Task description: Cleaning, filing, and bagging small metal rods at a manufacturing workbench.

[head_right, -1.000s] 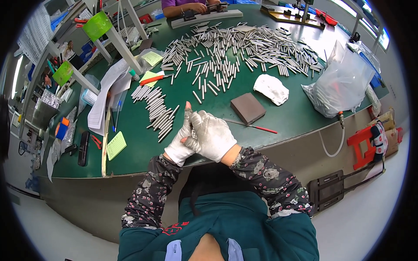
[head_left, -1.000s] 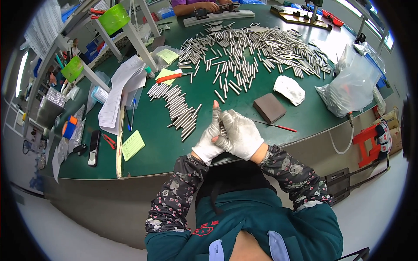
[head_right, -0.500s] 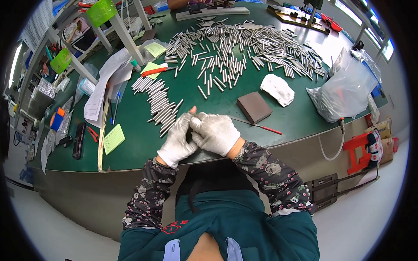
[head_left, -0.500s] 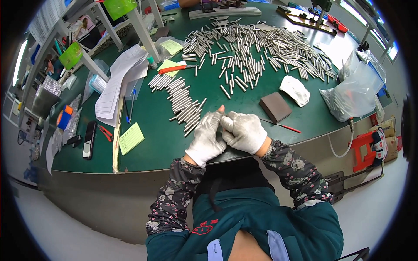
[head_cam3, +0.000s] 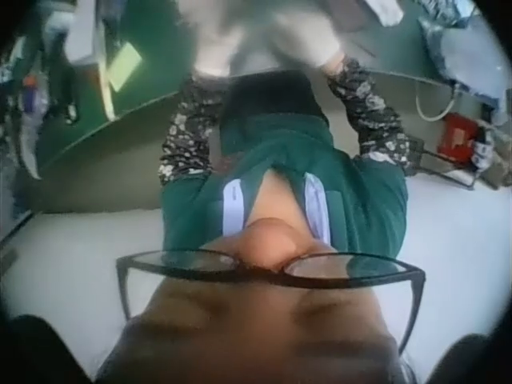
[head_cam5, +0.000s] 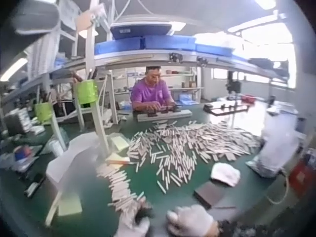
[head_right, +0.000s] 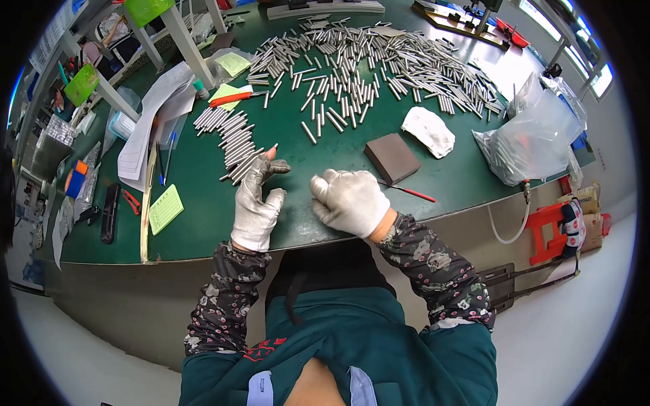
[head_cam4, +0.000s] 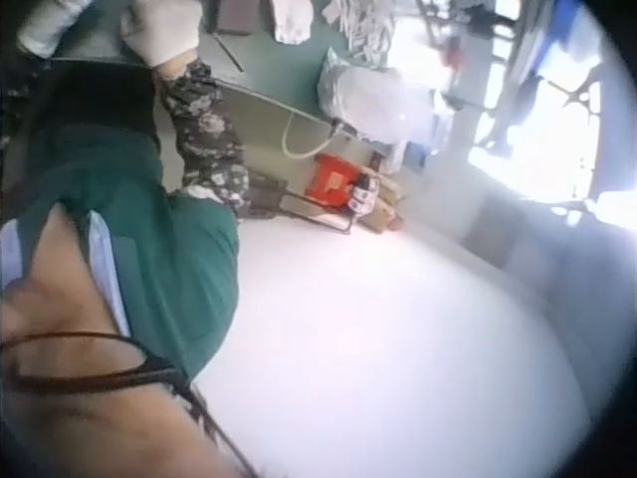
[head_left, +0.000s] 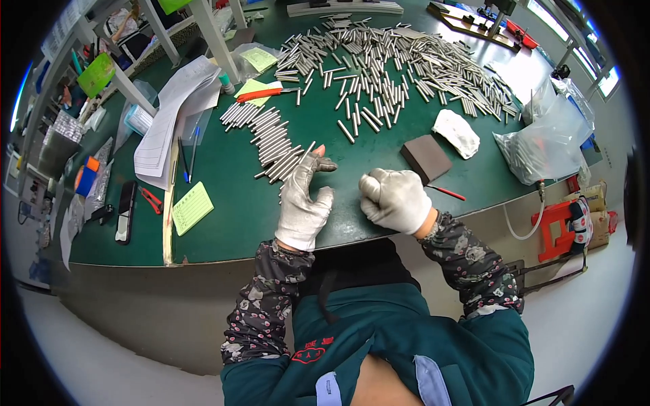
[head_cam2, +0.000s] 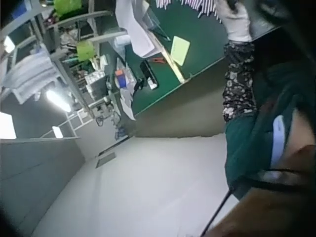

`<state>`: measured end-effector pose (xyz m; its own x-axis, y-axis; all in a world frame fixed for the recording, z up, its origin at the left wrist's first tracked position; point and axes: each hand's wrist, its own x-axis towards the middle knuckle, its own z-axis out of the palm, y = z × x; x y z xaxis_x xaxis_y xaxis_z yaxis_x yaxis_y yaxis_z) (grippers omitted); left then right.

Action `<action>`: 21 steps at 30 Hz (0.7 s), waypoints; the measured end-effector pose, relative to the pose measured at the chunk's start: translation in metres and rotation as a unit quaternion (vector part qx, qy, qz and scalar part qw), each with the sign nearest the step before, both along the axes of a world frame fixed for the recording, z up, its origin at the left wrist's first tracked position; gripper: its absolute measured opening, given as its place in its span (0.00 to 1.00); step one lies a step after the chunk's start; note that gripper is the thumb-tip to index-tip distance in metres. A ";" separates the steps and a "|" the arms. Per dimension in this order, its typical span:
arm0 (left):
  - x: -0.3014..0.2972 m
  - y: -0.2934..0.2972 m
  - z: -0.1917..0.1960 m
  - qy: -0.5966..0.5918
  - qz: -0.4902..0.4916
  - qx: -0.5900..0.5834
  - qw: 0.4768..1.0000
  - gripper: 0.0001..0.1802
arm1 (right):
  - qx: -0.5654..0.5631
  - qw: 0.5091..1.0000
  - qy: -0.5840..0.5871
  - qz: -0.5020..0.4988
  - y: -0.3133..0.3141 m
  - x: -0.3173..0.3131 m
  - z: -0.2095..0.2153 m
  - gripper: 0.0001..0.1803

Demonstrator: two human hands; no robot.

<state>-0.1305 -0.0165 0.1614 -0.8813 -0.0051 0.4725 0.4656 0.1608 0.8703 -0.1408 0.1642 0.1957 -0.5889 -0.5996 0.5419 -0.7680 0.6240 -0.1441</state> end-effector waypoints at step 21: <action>0.000 -0.005 -0.008 0.002 0.010 0.007 1.000 0.32 | -0.690 0.443 -0.564 0.098 0.036 0.089 -0.025 0.06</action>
